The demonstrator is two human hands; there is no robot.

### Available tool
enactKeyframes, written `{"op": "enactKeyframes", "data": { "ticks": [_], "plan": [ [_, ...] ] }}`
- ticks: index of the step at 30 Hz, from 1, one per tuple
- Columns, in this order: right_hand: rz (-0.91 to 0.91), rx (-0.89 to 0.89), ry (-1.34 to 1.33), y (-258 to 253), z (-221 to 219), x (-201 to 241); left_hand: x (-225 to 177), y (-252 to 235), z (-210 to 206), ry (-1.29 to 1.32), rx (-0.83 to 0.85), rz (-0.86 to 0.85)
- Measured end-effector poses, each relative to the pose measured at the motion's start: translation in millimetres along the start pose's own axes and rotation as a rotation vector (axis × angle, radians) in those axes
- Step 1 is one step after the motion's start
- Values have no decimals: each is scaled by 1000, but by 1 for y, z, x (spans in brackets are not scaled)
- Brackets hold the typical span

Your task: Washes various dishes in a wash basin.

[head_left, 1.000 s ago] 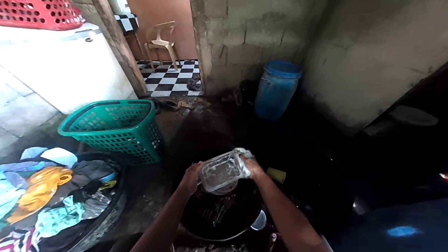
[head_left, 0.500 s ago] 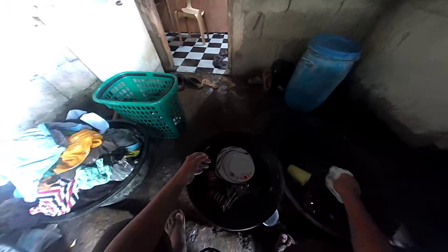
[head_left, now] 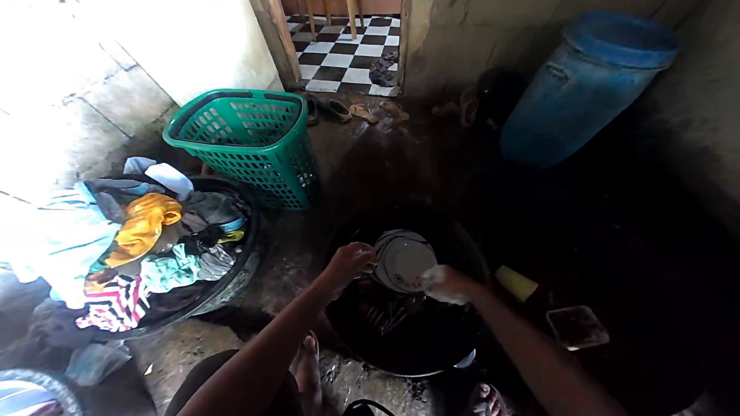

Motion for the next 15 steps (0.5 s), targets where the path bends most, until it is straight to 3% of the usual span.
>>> {"op": "enactKeyframes", "data": {
  "ticks": [3, 8, 11, 15],
  "plan": [
    [-205, 110, -296, -46, -83, 22, -13, 12, -3, -79, 53, -70],
    [-535, -55, -594, -79, -189, 27, -12, 20, 13, -41, 54, -141],
    [-576, -34, -623, -95, -226, 21, -5, 19, 24, -59, 37, -134],
    [-554, -15, -520, -111, -229, 21, -1, 17, 33, -50, 21, -126]
  ]
}}
Point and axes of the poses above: each hand's wrist, its own y-axis away from the middle knuckle, its own z-axis out of the back of the hand, x = y × z, the point moved 7 cm from there along -y, towards the middle knuckle, and after that the axes turned 12 degrees about y, right-handed, at the moved point
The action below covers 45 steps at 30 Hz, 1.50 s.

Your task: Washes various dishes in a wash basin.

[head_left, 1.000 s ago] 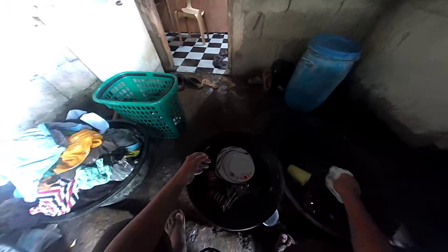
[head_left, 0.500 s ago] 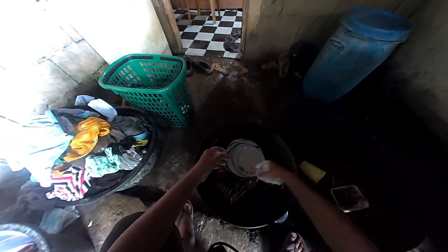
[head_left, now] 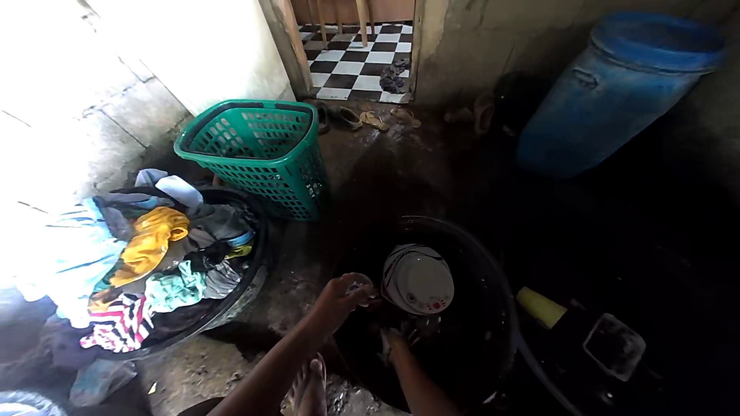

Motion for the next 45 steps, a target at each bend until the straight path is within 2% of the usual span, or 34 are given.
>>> {"op": "enactKeyframes", "data": {
  "ticks": [2, 6, 8, 14, 17, 20, 23, 27, 30, 33, 37, 39, 41, 44, 45],
  "plan": [
    [8, -17, -40, -3, -3, 4, 0, 0, 2, 2, -3, 5],
    [52, 31, -417, -37, -23, -11, 6, -3, 4, 13, -3, 30],
    [112, 43, -256, -40, -17, -15, 10, -6, 6, 20, 1, 26],
    [128, 46, 202, 0, 33, -26, 9, -9, 3, 58, -33, 111],
    [74, -48, 275, 7, 68, -36, 11, -12, 0, 166, -59, 176],
    [101, -156, 407, 45, 114, -5, 20, -17, -4, 254, -108, 213],
    [215, -239, 625, 100, 152, 41, 31, -21, -10, 316, -156, 239],
    [362, -352, 693, 171, 189, 90, 51, -24, -22, 405, -206, 305],
    [427, -446, 704, 228, 193, 112, 62, -24, -31, 514, -219, 335],
    [544, -575, 652, 271, 182, 118, 52, -23, -45, 619, -64, 258],
    [923, -851, 552, 295, 160, 118, 30, -21, -60, 840, 110, 26],
    [969, -829, 540, 302, 154, 121, 27, -22, -60, 968, 136, -60],
    [930, -668, 506, 304, 156, 124, 30, -24, -58, 1016, 121, -73],
    [925, -381, 177, 312, 173, 128, 26, -24, -56, 1023, 121, -80],
    [928, -316, 33, 313, 183, 128, 26, -22, -57, 1004, 98, -33]
  ]
}}
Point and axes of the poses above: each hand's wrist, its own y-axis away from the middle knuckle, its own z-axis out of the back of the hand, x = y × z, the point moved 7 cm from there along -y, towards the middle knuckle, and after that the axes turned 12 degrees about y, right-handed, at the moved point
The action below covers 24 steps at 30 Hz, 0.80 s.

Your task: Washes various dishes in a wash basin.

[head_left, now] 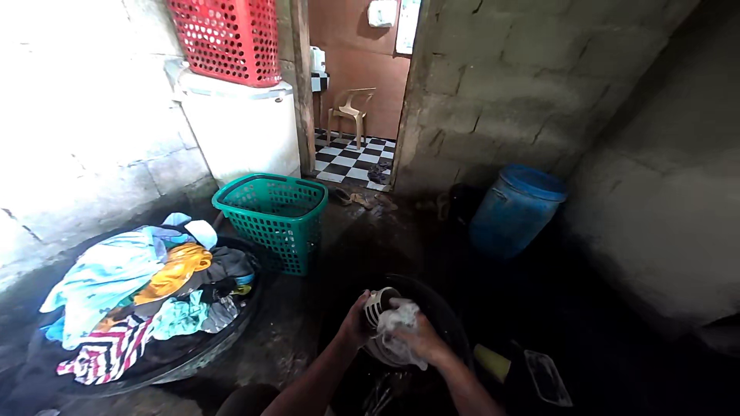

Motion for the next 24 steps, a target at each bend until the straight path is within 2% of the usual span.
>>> {"op": "enactKeyframes", "data": {
  "ticks": [2, 4, 7, 8, 11, 14, 16, 19, 22, 24],
  "plan": [
    [-46, -89, -179, -4, 24, -2, 3, 4, -1, -22, -101, 68],
    [-111, -221, -211, -10, 44, -5, 8, 6, -3, -27, -118, 87],
    [-203, -432, -42, -8, 50, 4, 20, 7, -7, -43, -72, 109],
    [-183, -466, 72, -7, 43, 8, 25, 6, -10, -40, -50, 115],
    [7, -566, 443, -7, 5, 4, 26, 6, -11, -21, -59, 103],
    [372, -641, 625, 3, -23, -8, 14, -3, 3, -20, -115, 97],
    [540, -520, 741, 12, -33, -10, 6, -6, 13, -77, -156, 137],
    [601, -144, 823, 22, -41, -8, 7, -3, 24, -200, -243, 254],
    [444, 210, 985, 18, -53, -22, 17, 1, 17, -286, -194, 313],
    [328, 321, 1051, 15, -57, -31, 19, 0, 14, -319, -225, 278]
  ]
}}
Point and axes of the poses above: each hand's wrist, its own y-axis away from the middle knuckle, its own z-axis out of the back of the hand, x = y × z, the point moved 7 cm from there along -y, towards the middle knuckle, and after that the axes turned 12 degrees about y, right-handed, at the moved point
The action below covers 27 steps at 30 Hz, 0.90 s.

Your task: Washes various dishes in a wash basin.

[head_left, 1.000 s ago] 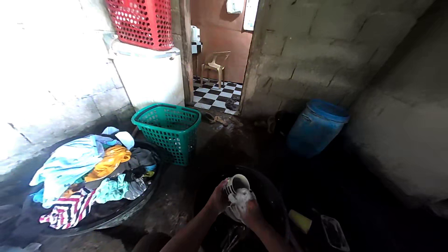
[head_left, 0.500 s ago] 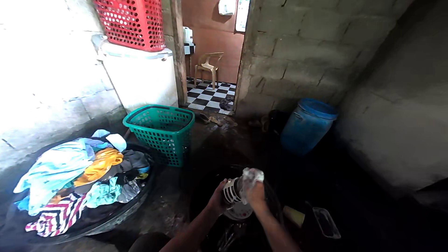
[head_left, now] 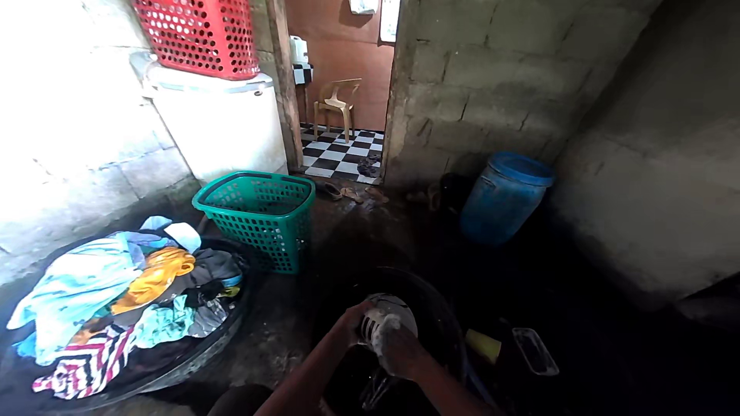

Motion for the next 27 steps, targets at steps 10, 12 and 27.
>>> {"op": "enactKeyframes", "data": {
  "ticks": [10, 12, 27],
  "plan": [
    [-442, -415, -1305, -13, -10, -26, -23, 10, -12, -122, -47, -501],
    [-546, -386, -1691, -4, -2, -22, -28, 15, -14, -128, -21, -622],
    [-367, -274, -874, -10, 8, 1, -15, 16, -21, 201, 230, -387]
  ]
}}
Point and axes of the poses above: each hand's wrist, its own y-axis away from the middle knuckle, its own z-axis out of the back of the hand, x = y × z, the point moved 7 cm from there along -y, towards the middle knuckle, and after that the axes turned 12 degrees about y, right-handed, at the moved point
